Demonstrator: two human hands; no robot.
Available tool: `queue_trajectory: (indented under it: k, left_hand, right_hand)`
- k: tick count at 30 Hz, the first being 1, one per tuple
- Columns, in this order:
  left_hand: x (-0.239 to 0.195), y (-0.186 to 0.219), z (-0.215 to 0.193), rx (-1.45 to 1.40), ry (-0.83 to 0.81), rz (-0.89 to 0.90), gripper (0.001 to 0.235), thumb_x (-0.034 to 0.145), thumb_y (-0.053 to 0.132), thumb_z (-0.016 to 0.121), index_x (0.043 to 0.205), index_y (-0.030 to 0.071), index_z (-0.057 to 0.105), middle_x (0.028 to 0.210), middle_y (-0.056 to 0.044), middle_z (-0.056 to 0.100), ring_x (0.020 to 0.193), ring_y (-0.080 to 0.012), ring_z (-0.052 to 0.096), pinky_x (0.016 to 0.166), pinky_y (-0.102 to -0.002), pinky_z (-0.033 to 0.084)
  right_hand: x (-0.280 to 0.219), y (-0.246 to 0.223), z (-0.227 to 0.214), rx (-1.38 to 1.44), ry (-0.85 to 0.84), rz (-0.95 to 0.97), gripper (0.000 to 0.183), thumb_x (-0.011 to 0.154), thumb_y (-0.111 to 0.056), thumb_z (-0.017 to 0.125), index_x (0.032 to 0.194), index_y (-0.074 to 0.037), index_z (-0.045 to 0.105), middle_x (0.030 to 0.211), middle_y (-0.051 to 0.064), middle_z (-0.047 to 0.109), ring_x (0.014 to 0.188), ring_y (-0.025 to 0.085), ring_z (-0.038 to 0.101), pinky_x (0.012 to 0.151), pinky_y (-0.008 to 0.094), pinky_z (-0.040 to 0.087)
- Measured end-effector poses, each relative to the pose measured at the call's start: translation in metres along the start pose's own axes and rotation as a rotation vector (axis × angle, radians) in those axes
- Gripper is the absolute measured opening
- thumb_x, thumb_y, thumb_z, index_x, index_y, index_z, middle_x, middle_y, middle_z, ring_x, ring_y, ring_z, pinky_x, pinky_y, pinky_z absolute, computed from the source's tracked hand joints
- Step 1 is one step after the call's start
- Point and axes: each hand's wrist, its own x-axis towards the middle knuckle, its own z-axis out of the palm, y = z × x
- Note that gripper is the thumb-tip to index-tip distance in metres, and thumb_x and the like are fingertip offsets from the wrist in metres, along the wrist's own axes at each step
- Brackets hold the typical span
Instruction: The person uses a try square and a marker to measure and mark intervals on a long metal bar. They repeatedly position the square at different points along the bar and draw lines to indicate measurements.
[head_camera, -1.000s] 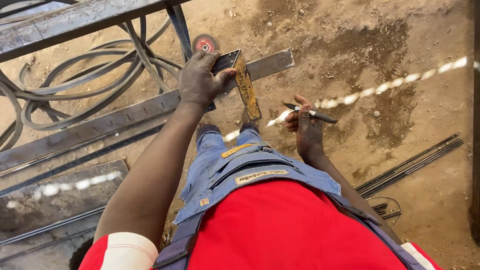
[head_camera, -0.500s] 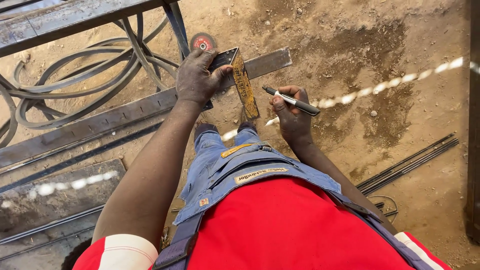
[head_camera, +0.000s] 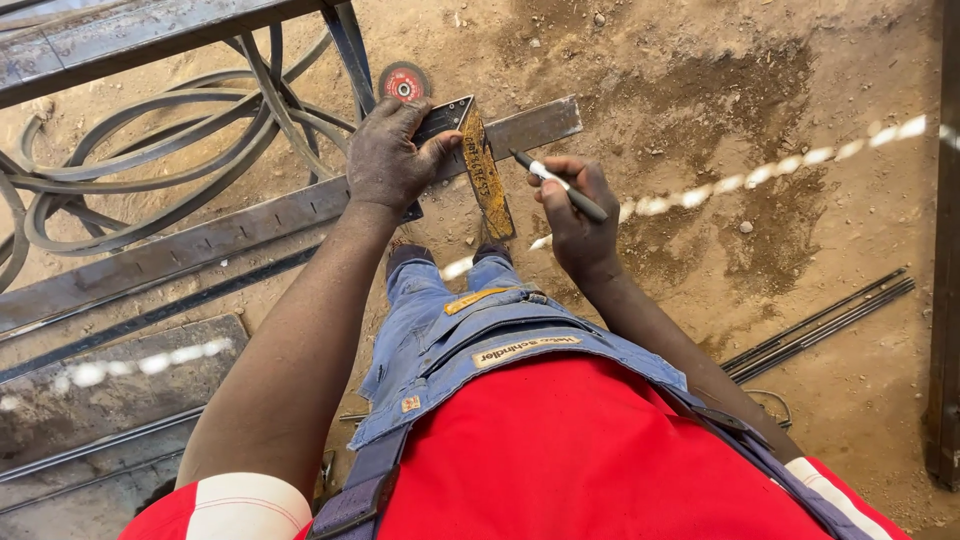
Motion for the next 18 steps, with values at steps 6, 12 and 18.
queue_trajectory:
  k: [6,12,18]
  left_hand:
    - [0.000,0.003,-0.001,-0.017,0.031,0.028,0.051,0.093,0.058,0.077,0.118,0.014,0.074,0.098,-0.009,0.066,0.092,-0.0330,0.067,0.075,-0.047,0.055]
    - [0.000,0.002,-0.001,-0.047,0.016,0.010,0.051,0.093,0.056,0.076,0.118,0.012,0.075,0.100,-0.010,0.067,0.090,-0.0327,0.067,0.077,-0.046,0.054]
    - [0.000,-0.002,0.004,-0.005,0.018,0.031,0.051,0.093,0.059,0.077,0.114,0.012,0.076,0.095,-0.011,0.065,0.084,-0.0348,0.066,0.072,-0.048,0.053]
  right_hand:
    - [0.026,0.003,0.014,-0.244,-0.006,-0.083,0.016,0.101,-0.008,0.068,0.116,-0.005,0.063,0.103,0.009,0.068,0.086,0.017,0.067,0.071,0.027,0.059]
    - [0.033,0.006,0.017,-0.231,-0.064,-0.068,0.013,0.099,-0.008,0.070,0.112,-0.007,0.065,0.096,0.006,0.068,0.076,0.013,0.063,0.062,0.024,0.055]
    - [0.006,0.005,-0.007,-0.510,-0.153,0.031,0.002,0.100,-0.011,0.067,0.099,-0.009,0.067,0.078,0.000,0.057,0.058,0.010,0.044,0.043,0.025,0.041]
